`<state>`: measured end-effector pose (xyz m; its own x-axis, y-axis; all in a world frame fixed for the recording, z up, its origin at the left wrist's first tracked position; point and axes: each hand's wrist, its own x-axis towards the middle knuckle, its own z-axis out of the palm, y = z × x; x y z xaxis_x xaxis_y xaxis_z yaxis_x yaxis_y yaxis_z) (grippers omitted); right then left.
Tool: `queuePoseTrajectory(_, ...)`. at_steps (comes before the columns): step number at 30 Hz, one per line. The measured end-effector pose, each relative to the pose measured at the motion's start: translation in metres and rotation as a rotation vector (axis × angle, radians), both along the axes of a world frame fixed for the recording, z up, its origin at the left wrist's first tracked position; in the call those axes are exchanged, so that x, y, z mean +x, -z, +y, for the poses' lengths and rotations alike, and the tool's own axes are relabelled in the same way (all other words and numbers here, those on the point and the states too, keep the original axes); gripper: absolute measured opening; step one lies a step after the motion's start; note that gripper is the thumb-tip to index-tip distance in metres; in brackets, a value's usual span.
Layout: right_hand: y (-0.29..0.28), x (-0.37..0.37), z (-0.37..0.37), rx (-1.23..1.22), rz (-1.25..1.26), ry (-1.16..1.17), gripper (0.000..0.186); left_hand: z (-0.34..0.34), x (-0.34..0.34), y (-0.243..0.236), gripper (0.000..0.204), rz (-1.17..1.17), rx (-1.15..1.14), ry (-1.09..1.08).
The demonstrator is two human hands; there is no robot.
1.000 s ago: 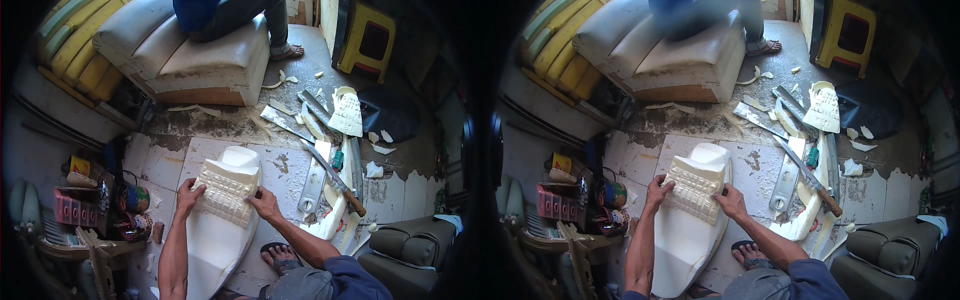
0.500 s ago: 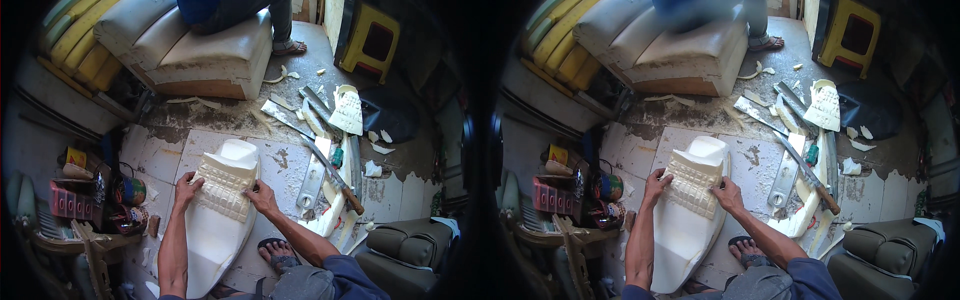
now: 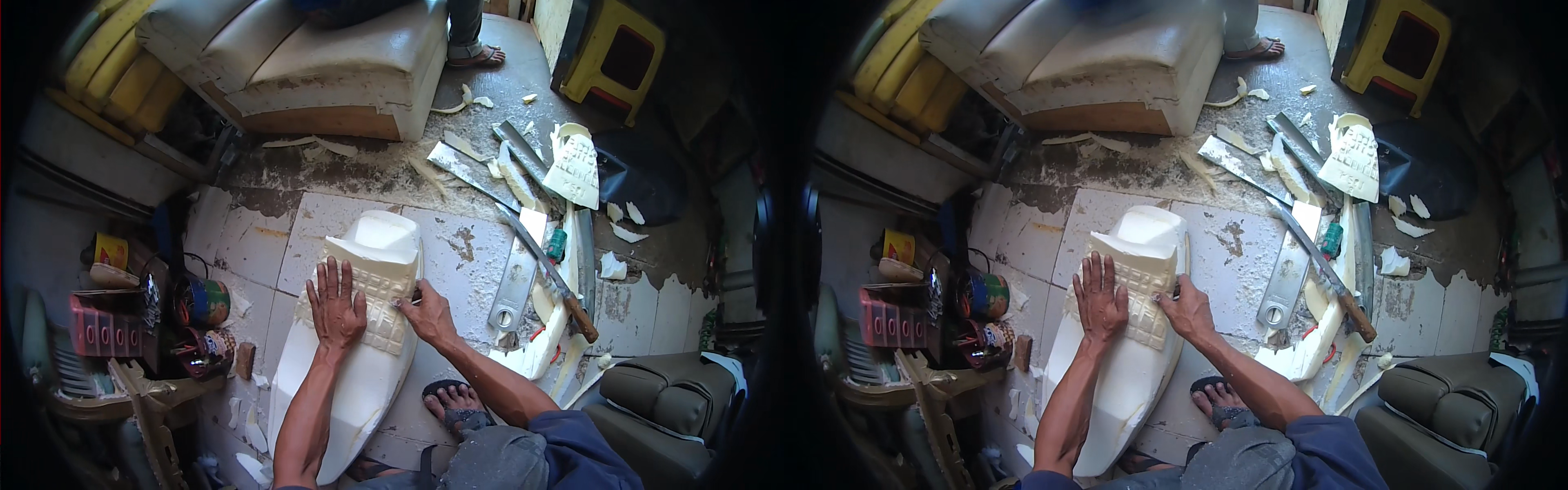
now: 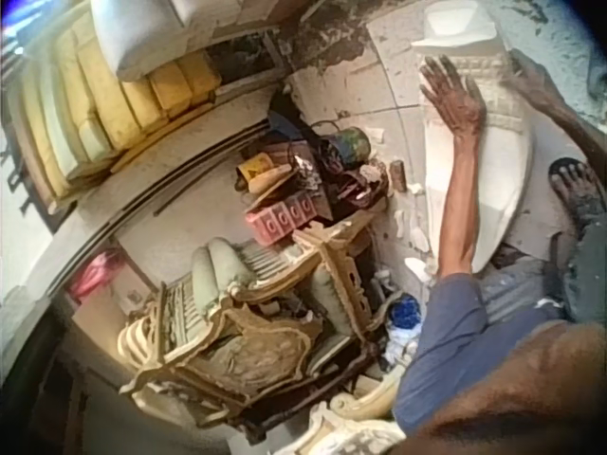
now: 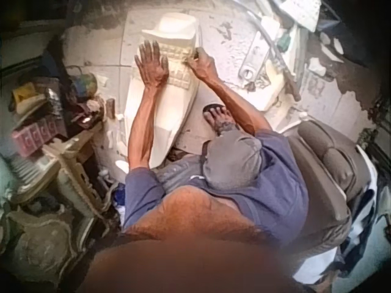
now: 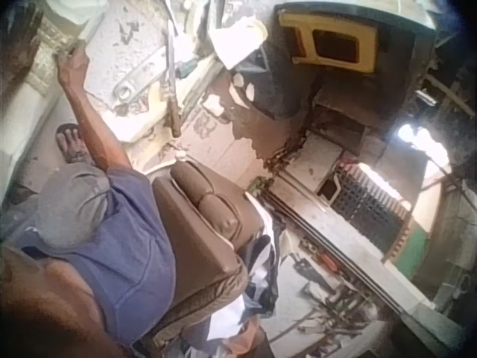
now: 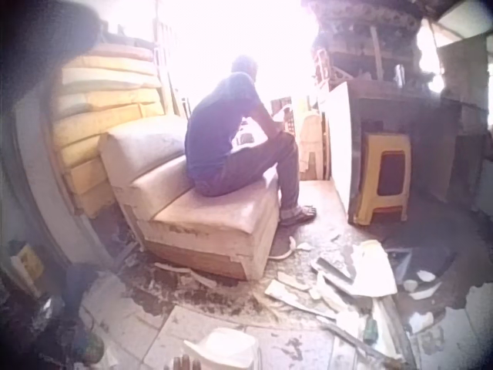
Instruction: The person shapes and attaches foam padding to a furniture component by hand and using a knife. They trim excess foam with the knife and apply adhesive from a container to secure the foam layers together.
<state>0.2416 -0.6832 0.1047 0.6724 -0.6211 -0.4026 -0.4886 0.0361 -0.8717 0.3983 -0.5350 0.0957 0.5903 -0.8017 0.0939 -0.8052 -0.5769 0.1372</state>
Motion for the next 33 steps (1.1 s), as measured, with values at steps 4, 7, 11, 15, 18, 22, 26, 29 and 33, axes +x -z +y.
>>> queuePoseTrajectory(4, -0.031, 0.017, 0.000, -0.780, -0.192, 0.131, 0.055, -0.012, 0.004, -0.001, 0.069, 0.029, 0.045, -0.003)
queuePoseTrajectory(7, -0.054, 0.033, 0.003, -0.806, -0.411, -0.004, 0.054, -0.007, 0.003, 0.001, 0.069, 0.000, 0.019, 0.004)
queuePoseTrajectory(11, -0.003, 0.037, 0.007, -1.058, -0.227, -0.309, 0.051, -0.015, 0.003, 0.003, 0.070, -0.011, 0.036, 0.025)
queuePoseTrajectory(15, -0.007, 0.005, -0.008, -0.817, -0.289, -0.202, 0.048, -0.010, 0.004, 0.001, 0.072, -0.004, 0.038, 0.019)
queuePoseTrajectory(18, 0.007, -0.052, -0.046, -0.756, -0.214, 0.064, 0.045, 0.003, 0.006, 0.000, 0.073, -0.002, 0.027, -0.008)
queuePoseTrajectory(22, 0.051, -0.202, -0.114, -0.940, 0.399, 0.188, 0.047, 0.000, 0.004, 0.001, 0.074, 0.007, -0.058, 0.003)
queuePoseTrajectory(26, 0.063, -0.299, -0.135, -0.789, 0.776, 0.277, 0.065, -0.001, 0.000, 0.009, 0.074, -0.025, -0.105, 0.008)
queuePoseTrajectory(29, 0.049, -0.296, -0.129, -0.825, 0.774, 0.167, 0.064, 0.010, 0.002, 0.008, 0.074, -0.055, -0.118, -0.006)
queuePoseTrajectory(33, 0.032, -0.250, -0.109, -0.923, 0.594, 0.208, 0.059, 0.008, -0.008, 0.004, 0.065, -0.155, -0.170, -0.038)
